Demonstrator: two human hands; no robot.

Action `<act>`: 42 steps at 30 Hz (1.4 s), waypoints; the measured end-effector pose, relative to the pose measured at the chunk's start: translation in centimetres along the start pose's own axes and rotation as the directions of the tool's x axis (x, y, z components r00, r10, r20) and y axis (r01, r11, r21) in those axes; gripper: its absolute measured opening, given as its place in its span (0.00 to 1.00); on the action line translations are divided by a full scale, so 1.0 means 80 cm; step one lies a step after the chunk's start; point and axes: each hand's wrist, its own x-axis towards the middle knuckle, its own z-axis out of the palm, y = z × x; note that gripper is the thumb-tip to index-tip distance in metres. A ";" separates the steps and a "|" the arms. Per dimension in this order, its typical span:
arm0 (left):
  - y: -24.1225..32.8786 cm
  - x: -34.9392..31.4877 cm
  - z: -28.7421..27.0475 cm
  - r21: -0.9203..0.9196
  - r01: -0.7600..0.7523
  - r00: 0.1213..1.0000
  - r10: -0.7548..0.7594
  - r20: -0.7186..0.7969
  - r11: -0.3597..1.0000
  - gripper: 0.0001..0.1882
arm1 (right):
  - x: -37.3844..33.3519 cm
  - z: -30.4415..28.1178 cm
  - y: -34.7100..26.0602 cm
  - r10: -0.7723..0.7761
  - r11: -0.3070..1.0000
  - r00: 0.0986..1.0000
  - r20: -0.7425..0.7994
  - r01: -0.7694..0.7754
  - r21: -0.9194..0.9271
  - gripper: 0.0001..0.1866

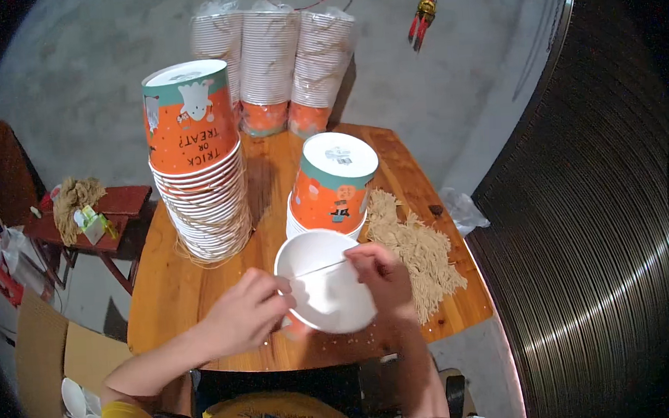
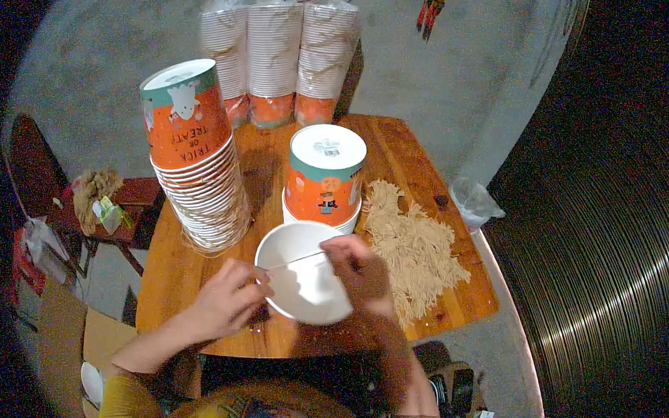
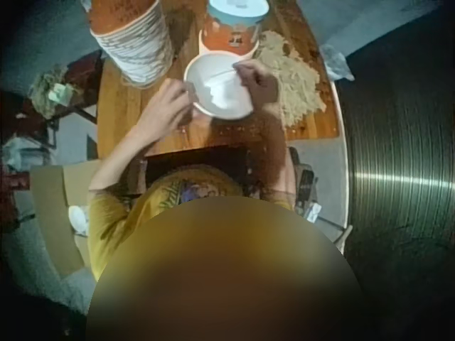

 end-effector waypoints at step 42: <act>0.052 0.048 -0.006 -0.579 0.349 0.935 -0.232 0.269 0.737 0.19 | -0.063 -0.004 -0.050 -0.458 0.549 0.855 0.241 0.486 -0.680 0.14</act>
